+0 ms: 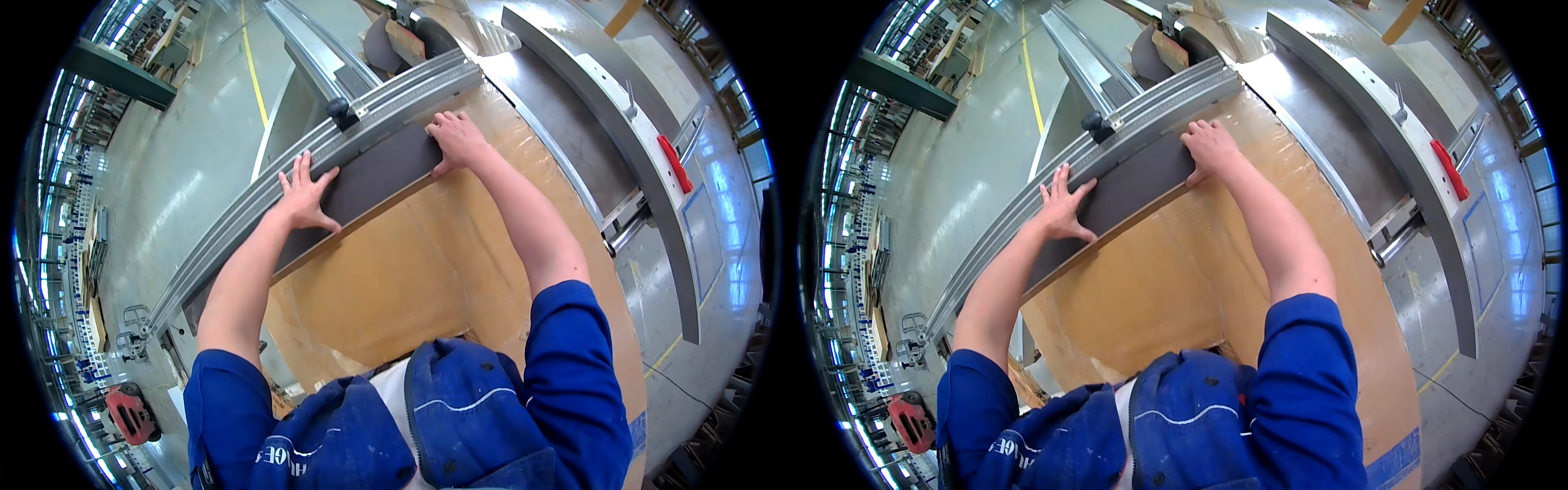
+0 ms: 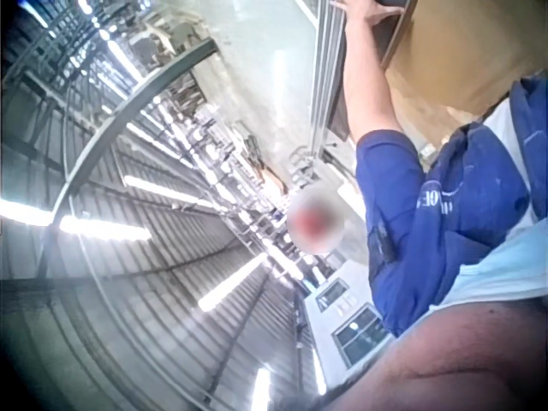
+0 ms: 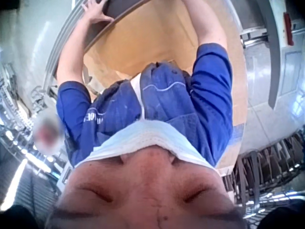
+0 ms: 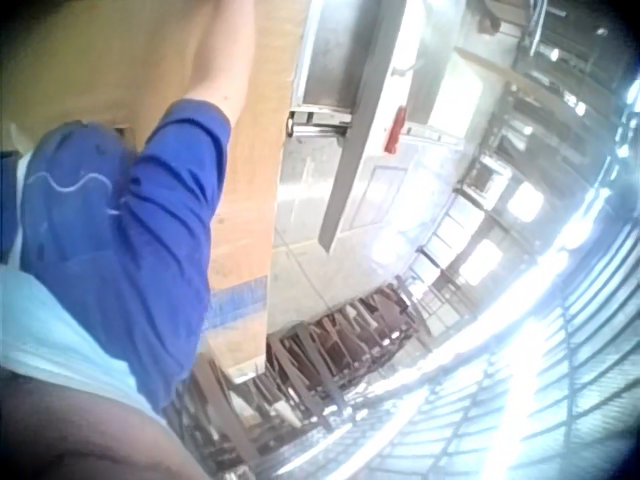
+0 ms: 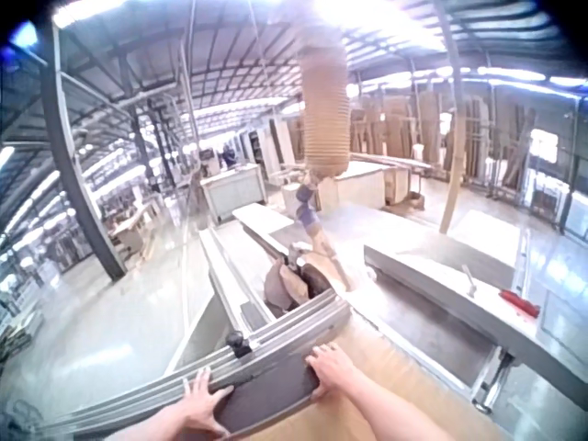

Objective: The person positions a dark rectangular board on a table saw and pushes it through the blade to cut it. After the cut, the person lifts the board, flips it to inspect the cut edge, and places it back on the saw table.

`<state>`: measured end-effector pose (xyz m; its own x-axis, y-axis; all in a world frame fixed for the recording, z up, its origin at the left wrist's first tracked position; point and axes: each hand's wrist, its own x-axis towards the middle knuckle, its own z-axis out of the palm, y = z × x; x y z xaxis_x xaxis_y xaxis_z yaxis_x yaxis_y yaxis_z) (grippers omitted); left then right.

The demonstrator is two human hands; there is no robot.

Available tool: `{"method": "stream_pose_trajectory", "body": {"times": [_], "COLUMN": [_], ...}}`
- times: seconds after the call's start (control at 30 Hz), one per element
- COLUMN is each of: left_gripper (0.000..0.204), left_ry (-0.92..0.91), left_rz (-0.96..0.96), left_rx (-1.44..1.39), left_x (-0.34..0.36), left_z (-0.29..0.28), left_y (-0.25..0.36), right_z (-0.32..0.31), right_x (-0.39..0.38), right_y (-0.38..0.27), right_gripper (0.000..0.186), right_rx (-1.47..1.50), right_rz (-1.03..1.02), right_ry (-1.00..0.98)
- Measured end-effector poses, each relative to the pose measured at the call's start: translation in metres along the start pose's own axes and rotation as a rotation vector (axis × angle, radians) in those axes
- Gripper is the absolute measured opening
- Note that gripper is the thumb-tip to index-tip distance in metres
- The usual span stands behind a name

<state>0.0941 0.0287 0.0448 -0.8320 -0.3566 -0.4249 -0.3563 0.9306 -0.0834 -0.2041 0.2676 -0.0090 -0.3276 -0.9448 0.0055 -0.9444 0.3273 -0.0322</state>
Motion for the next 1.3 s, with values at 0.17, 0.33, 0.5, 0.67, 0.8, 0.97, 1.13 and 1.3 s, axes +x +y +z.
{"method": "stream_pose_trajectory", "body": {"times": [0.17,0.33,0.5,0.67,0.8,0.97,1.13,1.3], "left_gripper": [0.128,0.118,0.123,0.123,0.119,0.118,0.105,0.091], "left_ry": [0.301,0.232,0.154,0.05,0.033,0.115,0.359,0.301], "left_rz": [0.067,0.12,0.068,0.034,0.006,-0.01,0.015,0.024], "left_rx": [-0.223,-0.334,-0.345,-0.226,-0.158,-0.119,-0.113,-0.132], "left_x": [-0.023,-0.129,-0.206,-0.212,-0.214,-0.228,-0.251,-0.267], "left_z": [0.029,0.11,0.121,0.109,0.092,0.094,0.103,0.089], "left_y": [-0.009,-0.005,0.014,0.027,0.04,0.048,0.06,0.059], "right_z": [-0.001,0.008,0.013,0.007,0.023,0.042,0.042,0.028], "right_x": [-0.079,-0.215,-0.312,-0.348,-0.369,-0.373,-0.375,-0.386], "right_y": [-0.021,-0.064,-0.103,-0.134,-0.133,-0.128,-0.128,-0.123], "right_gripper": [0.086,0.086,0.087,0.1,0.105,0.078,0.059,0.053], "right_rx": [0.031,0.21,0.333,0.377,0.507,0.513,0.894,1.27], "right_rz": [0.03,0.134,0.291,0.47,0.728,0.829,0.809,0.775], "right_ry": [0.014,0.113,0.136,0.231,0.345,0.36,0.506,0.532]}}
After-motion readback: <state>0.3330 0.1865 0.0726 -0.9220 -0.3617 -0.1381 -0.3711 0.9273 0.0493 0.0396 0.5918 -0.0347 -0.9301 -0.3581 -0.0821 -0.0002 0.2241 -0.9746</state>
